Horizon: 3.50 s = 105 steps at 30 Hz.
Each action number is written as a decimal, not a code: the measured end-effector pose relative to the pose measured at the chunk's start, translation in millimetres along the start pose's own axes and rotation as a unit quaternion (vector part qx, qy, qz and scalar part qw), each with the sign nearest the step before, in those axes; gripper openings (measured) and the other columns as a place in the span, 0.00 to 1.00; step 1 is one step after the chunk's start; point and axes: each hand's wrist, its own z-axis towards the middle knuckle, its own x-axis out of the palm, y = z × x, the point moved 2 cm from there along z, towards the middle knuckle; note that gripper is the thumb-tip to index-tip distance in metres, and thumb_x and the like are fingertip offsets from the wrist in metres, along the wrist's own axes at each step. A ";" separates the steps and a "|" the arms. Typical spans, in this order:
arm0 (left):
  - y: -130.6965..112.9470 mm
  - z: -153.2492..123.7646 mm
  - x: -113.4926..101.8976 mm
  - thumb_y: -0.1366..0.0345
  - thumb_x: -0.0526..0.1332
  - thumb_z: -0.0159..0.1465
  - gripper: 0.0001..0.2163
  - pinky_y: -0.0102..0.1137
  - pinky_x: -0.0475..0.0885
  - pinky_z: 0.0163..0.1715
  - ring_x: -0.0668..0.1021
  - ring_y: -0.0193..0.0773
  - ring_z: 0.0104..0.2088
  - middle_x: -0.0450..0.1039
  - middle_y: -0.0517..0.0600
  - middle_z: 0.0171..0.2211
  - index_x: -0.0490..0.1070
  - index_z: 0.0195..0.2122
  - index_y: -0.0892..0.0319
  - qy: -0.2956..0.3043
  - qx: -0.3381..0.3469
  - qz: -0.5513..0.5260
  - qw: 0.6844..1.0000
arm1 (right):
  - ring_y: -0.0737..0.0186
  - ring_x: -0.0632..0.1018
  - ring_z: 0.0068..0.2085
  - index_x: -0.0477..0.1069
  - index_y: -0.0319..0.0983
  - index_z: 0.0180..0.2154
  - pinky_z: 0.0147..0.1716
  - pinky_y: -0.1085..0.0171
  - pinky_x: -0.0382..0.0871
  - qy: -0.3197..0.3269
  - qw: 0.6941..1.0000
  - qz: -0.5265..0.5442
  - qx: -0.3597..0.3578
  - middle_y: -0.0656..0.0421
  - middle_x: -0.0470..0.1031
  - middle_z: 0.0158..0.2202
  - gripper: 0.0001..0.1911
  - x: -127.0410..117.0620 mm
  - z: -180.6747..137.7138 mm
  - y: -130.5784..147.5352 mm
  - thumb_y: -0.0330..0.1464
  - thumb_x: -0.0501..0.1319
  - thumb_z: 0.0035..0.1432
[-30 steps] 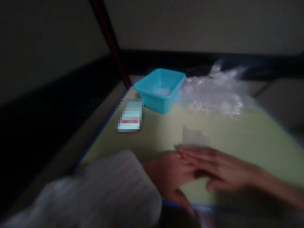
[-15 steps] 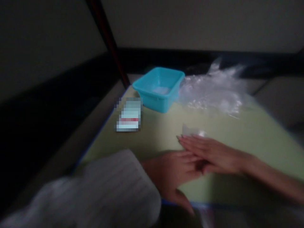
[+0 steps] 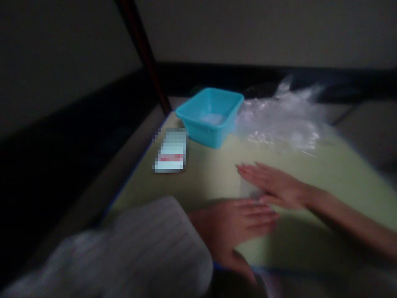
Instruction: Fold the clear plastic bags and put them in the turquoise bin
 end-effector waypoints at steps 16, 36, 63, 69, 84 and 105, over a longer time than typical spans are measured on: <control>0.8 -0.1 -4.0 0.43 0.49 0.63 0.37 0.40 0.43 0.66 0.48 0.45 0.67 0.44 0.56 0.67 0.48 0.65 0.65 0.037 -0.005 0.031 0.999 | 0.51 0.57 0.64 0.50 0.41 0.65 0.61 0.45 0.50 -0.175 0.958 0.103 0.204 0.51 0.53 0.66 0.30 -7.4 -4.1 -21.0 0.46 0.43 0.66; 35.5 -12.6 -28.1 0.51 0.52 0.65 0.26 0.43 0.57 0.60 0.60 0.48 0.63 0.61 0.61 0.61 0.61 0.59 0.63 -0.003 -0.035 0.149 0.988 | 0.62 0.75 0.34 0.74 0.36 0.36 0.32 0.65 0.69 -0.179 0.983 0.006 0.049 0.54 0.73 0.33 0.08 -44.2 -33.1 3.3 0.28 0.55 0.63; 38.2 -17.0 -29.6 0.56 0.53 0.65 0.17 0.42 0.68 0.50 0.73 0.48 0.50 0.72 0.62 0.49 0.71 0.45 0.66 -0.082 0.024 0.138 0.987 | 0.61 0.68 0.29 0.71 0.37 0.27 0.31 0.58 0.55 -0.028 0.982 -0.166 -0.082 0.57 0.71 0.27 0.11 -21.7 -24.3 75.9 0.25 0.55 0.60; 37.8 -17.7 -30.0 0.56 0.53 0.65 0.17 0.42 0.68 0.51 0.72 0.47 0.50 0.72 0.61 0.49 0.70 0.46 0.64 -0.079 0.013 0.140 0.987 | 0.61 0.68 0.29 0.71 0.37 0.27 0.31 0.58 0.55 -0.035 0.978 -0.185 -0.092 0.58 0.71 0.27 0.10 -21.3 -25.1 80.2 0.25 0.56 0.59; 36.6 -19.1 -37.8 0.63 0.54 0.64 0.12 0.39 0.70 0.47 0.75 0.44 0.45 0.75 0.58 0.45 0.70 0.43 0.63 -0.112 0.012 0.157 0.981 | 0.61 0.67 0.28 0.70 0.37 0.26 0.29 0.58 0.55 -0.024 0.981 -0.183 -0.063 0.60 0.69 0.27 0.07 -21.2 -20.7 83.6 0.26 0.60 0.57; 38.5 -17.1 -36.3 0.53 0.55 0.64 0.17 0.38 0.69 0.44 0.75 0.44 0.43 0.75 0.57 0.42 0.70 0.40 0.64 -0.085 0.002 0.188 0.978 | 0.56 0.78 0.41 0.72 0.34 0.37 0.41 0.57 0.71 -0.078 0.985 -0.150 -0.034 0.50 0.78 0.40 0.09 -22.8 -24.1 73.6 0.25 0.53 0.62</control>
